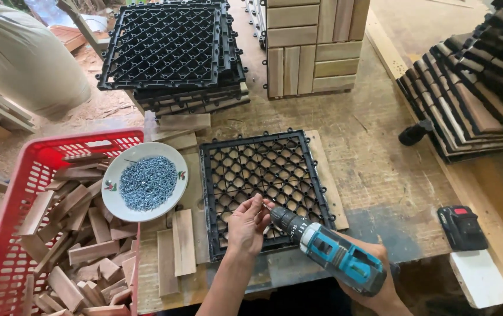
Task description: Assembling wooden floor tiles by screwing wooden slats onto a plastic base using a power drill.
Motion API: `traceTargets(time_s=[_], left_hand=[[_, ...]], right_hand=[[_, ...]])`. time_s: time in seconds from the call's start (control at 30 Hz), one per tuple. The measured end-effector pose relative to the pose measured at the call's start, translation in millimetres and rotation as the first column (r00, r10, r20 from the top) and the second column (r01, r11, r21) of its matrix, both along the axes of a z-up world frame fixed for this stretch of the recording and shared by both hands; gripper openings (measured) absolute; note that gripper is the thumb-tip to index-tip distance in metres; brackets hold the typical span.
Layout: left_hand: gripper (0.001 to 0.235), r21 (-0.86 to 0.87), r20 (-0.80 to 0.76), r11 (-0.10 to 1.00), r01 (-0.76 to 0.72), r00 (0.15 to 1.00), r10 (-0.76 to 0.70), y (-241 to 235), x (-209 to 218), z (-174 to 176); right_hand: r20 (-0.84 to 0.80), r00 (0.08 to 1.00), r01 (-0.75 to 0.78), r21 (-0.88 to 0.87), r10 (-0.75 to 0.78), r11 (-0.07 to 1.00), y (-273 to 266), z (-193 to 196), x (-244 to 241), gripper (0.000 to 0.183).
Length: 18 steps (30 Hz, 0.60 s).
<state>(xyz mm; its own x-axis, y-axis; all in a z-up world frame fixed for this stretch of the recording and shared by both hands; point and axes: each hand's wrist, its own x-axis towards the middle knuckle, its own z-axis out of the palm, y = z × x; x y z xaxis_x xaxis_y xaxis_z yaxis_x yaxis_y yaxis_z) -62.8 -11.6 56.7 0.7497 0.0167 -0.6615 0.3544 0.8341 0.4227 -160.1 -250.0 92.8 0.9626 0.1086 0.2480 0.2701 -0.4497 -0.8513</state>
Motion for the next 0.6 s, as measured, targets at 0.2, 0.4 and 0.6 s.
traceTargets(time_s=[0.2,0.4,0.6], left_hand=[[0.017,0.034,0.002,0.999,0.029,1.0,-0.029,2,1,-5],[0.014,0.137,-0.017,0.978,0.155,0.988,-0.154,5,22,-8],[0.054,0.518,0.083,0.811,0.271,0.928,-0.363,22,59,9]], right_hand=[[-0.015,1.0,0.013,-0.004,-0.013,1.0,-11,-22,7,0.07],[-0.006,1.0,-0.004,-0.157,0.004,0.988,-5,-1,35,0.048],[-0.208,0.97,0.053,-0.315,-0.123,0.948,-23,11,111,0.034]])
